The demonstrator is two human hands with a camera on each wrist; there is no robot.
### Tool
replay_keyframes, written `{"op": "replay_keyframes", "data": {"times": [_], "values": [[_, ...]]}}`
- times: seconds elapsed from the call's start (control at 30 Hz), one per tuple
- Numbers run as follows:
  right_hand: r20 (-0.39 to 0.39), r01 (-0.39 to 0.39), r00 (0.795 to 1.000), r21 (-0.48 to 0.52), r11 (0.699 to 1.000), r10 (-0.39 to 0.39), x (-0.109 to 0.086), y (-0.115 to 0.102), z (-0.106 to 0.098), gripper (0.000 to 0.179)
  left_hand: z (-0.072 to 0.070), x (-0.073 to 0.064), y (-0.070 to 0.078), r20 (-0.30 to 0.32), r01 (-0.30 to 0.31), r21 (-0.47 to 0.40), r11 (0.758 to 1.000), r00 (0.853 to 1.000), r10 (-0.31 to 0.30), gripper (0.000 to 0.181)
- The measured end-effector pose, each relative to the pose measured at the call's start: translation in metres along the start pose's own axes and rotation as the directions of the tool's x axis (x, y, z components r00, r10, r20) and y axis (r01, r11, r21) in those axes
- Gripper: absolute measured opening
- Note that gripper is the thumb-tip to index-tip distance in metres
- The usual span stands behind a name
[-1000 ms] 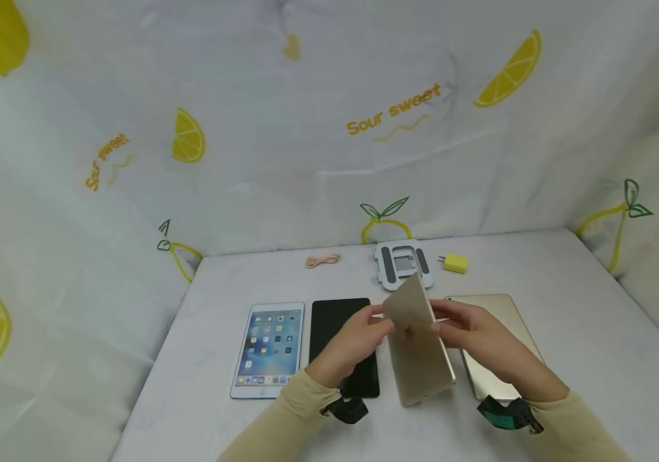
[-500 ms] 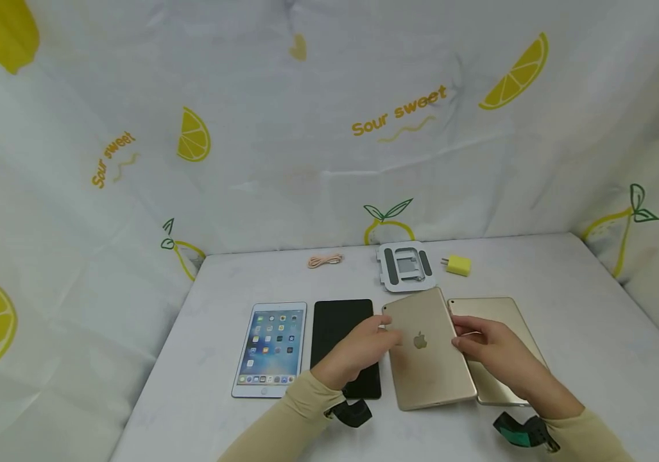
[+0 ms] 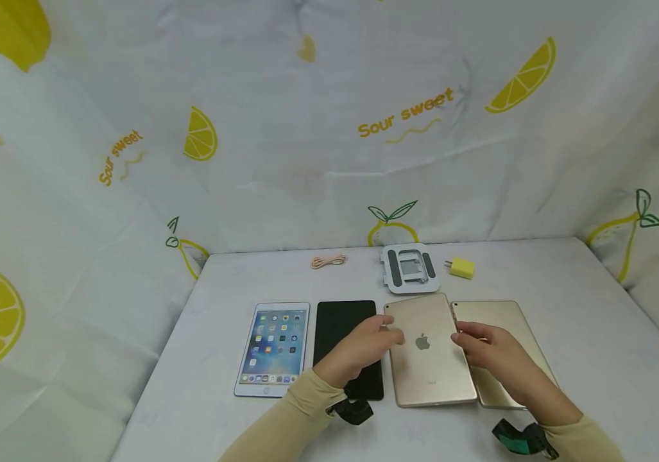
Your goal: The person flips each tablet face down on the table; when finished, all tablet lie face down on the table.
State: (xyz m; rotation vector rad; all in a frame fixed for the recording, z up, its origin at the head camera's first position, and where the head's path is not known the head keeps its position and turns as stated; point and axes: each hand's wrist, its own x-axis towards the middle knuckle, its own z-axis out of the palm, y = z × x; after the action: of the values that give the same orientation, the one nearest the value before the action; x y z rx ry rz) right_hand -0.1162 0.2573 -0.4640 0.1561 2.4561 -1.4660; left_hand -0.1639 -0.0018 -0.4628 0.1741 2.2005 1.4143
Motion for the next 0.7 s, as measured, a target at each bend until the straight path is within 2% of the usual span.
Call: {"op": "replay_keyframes", "data": {"times": [0.7], "values": [[0.009,-0.046,0.999,0.004,0.999,0.046,-0.0025,-0.0008,0.0061,0.069,-0.0021,0.0022,0.0007,-0.019,-0.011,0.003,1.000,1.000,0.011,0.070]]}}
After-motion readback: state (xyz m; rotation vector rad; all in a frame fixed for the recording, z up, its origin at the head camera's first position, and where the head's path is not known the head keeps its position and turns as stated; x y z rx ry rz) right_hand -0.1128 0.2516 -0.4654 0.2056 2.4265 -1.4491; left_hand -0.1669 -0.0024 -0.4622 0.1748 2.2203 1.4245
